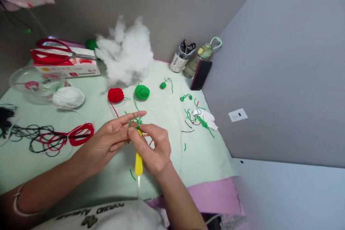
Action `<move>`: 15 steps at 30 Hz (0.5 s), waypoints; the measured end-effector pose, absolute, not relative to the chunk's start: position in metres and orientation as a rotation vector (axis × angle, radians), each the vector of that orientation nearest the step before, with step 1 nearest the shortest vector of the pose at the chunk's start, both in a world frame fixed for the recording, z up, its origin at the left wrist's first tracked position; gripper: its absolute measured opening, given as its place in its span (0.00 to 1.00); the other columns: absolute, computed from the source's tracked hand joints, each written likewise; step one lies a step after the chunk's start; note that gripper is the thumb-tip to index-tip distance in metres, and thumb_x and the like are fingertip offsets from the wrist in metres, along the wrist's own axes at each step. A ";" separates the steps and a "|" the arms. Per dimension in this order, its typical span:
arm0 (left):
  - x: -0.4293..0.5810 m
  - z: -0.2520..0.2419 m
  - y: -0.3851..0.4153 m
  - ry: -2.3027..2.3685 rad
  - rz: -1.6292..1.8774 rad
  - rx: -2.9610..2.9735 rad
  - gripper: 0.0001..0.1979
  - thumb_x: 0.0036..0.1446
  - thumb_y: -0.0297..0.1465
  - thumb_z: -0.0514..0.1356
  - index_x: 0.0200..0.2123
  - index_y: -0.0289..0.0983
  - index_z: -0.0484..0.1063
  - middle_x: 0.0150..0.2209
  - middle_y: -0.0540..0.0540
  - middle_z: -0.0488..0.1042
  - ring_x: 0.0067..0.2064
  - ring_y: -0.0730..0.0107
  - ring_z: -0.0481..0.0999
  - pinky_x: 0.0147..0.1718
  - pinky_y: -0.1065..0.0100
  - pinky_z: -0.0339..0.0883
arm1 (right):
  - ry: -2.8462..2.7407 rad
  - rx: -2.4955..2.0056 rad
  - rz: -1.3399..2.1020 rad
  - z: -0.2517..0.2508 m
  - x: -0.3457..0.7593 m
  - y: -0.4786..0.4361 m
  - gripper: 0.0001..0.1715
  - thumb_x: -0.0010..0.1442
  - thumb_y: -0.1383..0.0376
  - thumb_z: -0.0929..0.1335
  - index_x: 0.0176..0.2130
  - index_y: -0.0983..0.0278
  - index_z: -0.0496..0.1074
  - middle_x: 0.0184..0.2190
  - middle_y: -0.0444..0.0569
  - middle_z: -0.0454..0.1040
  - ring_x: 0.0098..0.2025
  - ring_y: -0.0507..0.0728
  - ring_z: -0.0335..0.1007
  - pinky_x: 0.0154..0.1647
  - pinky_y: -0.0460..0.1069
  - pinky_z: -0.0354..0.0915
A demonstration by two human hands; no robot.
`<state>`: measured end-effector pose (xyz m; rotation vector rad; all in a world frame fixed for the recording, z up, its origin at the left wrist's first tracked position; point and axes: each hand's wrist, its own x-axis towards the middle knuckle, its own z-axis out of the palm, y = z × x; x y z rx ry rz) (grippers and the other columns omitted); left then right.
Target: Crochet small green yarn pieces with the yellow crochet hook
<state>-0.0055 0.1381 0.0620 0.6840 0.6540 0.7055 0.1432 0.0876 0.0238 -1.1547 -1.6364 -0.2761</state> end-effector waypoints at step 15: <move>-0.009 0.059 0.141 0.643 0.781 0.774 0.17 0.59 0.34 0.72 0.53 0.46 0.82 0.39 0.52 0.77 0.44 0.73 0.75 0.47 0.72 0.68 | -1.233 -1.066 0.542 0.047 0.144 0.098 0.10 0.70 0.66 0.69 0.42 0.57 0.82 0.37 0.47 0.83 0.41 0.56 0.79 0.37 0.51 0.76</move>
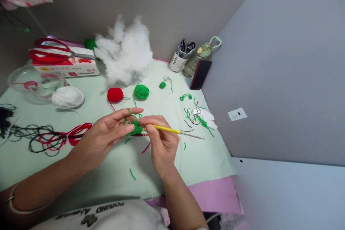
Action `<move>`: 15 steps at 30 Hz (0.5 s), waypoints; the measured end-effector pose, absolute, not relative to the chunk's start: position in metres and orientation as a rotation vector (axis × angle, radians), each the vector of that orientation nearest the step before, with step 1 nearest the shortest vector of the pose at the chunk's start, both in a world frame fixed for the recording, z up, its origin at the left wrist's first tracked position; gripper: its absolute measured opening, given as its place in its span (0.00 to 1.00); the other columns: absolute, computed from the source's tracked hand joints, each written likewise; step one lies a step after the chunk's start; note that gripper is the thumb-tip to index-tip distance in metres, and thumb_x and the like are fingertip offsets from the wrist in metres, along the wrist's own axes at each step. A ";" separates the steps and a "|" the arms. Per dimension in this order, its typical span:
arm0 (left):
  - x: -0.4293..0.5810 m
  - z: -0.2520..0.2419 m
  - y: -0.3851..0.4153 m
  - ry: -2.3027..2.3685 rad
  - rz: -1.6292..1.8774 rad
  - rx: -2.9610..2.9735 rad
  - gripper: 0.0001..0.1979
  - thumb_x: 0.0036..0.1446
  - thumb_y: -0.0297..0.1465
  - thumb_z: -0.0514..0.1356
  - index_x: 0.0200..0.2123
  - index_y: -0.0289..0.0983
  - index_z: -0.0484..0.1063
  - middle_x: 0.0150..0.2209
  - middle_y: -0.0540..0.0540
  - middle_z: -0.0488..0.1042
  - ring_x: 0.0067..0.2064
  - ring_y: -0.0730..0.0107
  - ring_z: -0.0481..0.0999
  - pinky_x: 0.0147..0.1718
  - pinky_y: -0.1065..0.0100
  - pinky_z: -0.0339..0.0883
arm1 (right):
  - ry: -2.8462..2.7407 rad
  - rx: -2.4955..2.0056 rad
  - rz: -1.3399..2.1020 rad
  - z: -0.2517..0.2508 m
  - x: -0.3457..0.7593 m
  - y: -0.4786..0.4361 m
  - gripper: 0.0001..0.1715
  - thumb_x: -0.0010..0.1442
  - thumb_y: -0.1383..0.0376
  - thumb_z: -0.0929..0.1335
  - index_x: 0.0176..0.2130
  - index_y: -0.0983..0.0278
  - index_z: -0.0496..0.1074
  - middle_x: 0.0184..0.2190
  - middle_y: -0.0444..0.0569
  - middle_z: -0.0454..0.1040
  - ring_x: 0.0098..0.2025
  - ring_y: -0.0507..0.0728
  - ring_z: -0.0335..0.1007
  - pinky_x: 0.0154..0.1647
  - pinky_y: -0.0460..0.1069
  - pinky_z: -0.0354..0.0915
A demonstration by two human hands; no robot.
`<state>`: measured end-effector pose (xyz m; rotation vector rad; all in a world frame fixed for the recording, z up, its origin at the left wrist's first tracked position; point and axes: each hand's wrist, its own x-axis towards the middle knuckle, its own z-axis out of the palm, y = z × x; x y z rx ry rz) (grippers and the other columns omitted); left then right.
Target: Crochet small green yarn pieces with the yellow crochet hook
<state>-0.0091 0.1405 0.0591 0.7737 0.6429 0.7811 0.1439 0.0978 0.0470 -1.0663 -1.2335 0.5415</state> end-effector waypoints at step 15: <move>-0.008 0.055 0.147 0.588 0.766 0.705 0.19 0.55 0.30 0.74 0.51 0.44 0.83 0.35 0.52 0.75 0.31 0.80 0.70 0.31 0.77 0.65 | -1.071 -1.001 0.777 0.048 0.152 0.099 0.09 0.69 0.60 0.70 0.38 0.58 0.80 0.32 0.46 0.81 0.33 0.54 0.77 0.32 0.49 0.74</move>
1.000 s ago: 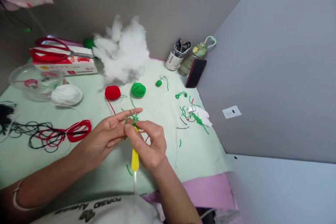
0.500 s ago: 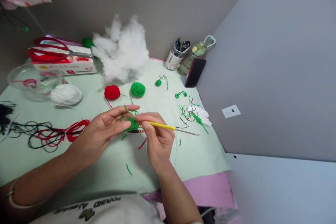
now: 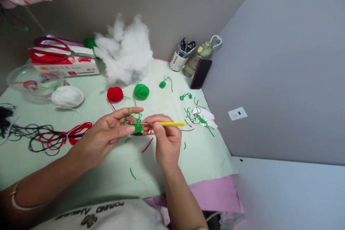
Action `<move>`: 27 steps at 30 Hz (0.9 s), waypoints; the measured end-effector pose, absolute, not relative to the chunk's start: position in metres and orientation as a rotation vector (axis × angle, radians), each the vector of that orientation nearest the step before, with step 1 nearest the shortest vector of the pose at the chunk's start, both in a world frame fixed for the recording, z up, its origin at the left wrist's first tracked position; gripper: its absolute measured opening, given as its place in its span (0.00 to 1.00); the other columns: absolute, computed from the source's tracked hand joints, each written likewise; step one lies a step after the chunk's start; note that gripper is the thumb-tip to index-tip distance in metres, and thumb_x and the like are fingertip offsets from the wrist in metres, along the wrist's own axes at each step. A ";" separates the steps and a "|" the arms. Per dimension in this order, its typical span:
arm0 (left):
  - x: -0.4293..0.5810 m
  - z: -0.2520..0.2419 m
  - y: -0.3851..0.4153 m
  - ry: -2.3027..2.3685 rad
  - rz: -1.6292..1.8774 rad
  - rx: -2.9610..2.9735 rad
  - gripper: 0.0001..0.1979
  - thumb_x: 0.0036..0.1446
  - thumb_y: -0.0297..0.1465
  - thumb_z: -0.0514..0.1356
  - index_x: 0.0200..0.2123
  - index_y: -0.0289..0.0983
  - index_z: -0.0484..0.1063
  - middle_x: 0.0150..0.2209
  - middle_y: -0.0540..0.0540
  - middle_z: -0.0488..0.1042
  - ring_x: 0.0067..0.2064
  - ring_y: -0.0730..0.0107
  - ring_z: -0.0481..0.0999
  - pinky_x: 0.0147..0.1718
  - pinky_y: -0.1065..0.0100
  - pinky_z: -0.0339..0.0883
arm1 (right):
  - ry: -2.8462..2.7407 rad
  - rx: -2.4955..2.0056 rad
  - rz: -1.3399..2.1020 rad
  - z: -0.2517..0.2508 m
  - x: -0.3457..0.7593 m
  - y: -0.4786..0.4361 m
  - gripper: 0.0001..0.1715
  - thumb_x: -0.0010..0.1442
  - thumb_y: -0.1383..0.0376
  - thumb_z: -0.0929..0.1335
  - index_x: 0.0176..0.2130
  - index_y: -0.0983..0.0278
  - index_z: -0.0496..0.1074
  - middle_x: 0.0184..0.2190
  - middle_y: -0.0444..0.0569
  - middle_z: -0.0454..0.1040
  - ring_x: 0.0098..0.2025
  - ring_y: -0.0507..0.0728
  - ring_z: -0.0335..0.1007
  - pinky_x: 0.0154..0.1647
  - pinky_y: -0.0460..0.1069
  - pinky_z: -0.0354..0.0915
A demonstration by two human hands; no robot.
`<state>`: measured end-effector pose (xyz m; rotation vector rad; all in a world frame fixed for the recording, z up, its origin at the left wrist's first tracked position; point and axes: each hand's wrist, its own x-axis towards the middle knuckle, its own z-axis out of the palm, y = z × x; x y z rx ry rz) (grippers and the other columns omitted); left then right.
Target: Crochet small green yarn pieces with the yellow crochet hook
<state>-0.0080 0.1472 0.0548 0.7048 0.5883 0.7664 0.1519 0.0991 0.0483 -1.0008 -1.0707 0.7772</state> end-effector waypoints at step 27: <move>-0.006 0.055 0.149 0.657 0.803 0.641 0.18 0.58 0.32 0.72 0.52 0.43 0.83 0.35 0.52 0.76 0.38 0.74 0.74 0.45 0.70 0.67 | -1.089 -1.075 0.608 0.045 0.145 0.096 0.11 0.70 0.65 0.68 0.41 0.56 0.82 0.35 0.45 0.80 0.31 0.52 0.75 0.30 0.49 0.73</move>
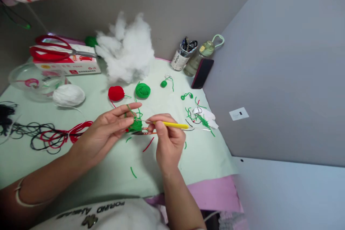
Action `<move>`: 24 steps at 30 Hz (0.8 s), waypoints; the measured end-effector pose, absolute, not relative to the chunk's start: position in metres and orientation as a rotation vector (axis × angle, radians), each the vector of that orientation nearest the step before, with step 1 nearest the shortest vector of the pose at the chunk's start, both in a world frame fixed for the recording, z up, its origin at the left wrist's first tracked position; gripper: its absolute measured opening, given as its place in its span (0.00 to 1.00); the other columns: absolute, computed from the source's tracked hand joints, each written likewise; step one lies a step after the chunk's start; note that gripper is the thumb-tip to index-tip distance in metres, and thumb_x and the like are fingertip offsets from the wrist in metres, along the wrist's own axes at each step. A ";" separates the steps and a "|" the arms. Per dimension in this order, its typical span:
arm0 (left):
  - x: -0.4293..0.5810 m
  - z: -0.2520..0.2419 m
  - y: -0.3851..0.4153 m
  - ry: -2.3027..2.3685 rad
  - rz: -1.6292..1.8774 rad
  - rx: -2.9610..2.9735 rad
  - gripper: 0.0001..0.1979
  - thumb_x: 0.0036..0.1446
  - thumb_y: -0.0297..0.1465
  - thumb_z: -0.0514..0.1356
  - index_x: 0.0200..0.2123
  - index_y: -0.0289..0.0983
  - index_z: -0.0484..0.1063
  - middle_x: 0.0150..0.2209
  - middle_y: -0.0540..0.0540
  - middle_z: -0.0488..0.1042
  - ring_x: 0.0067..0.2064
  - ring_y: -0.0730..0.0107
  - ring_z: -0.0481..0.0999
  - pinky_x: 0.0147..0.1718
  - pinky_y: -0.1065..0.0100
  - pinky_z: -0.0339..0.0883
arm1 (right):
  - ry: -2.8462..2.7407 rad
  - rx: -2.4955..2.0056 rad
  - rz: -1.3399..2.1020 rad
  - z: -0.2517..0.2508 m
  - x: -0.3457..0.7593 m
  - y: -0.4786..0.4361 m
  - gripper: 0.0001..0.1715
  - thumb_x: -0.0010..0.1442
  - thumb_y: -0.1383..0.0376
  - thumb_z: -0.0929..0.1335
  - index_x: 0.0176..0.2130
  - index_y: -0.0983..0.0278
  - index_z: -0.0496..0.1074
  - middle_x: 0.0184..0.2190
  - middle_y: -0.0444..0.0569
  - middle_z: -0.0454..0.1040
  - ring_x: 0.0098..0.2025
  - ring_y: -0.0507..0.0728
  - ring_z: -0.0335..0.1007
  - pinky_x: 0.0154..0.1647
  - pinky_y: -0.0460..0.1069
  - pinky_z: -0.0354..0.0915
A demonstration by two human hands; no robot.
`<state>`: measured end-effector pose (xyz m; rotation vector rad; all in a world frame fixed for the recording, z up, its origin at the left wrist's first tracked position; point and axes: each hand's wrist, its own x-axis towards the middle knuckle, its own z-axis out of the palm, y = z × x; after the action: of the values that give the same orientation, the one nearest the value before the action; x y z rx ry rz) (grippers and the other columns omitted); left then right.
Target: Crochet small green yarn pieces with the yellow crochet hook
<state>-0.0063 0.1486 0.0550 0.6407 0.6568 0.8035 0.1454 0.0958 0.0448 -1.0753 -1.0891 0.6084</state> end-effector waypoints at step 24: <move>-0.010 0.055 0.142 0.863 0.867 1.088 0.16 0.59 0.33 0.70 0.51 0.46 0.84 0.36 0.49 0.74 0.38 0.68 0.70 0.38 0.67 0.66 | -1.312 -1.191 0.405 0.052 0.148 0.086 0.12 0.73 0.67 0.65 0.44 0.57 0.78 0.37 0.46 0.82 0.37 0.54 0.79 0.38 0.52 0.76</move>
<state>-0.0099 0.1415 0.0550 1.0881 0.8627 0.8666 0.1483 0.0855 0.0516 -1.1909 -1.3122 0.4052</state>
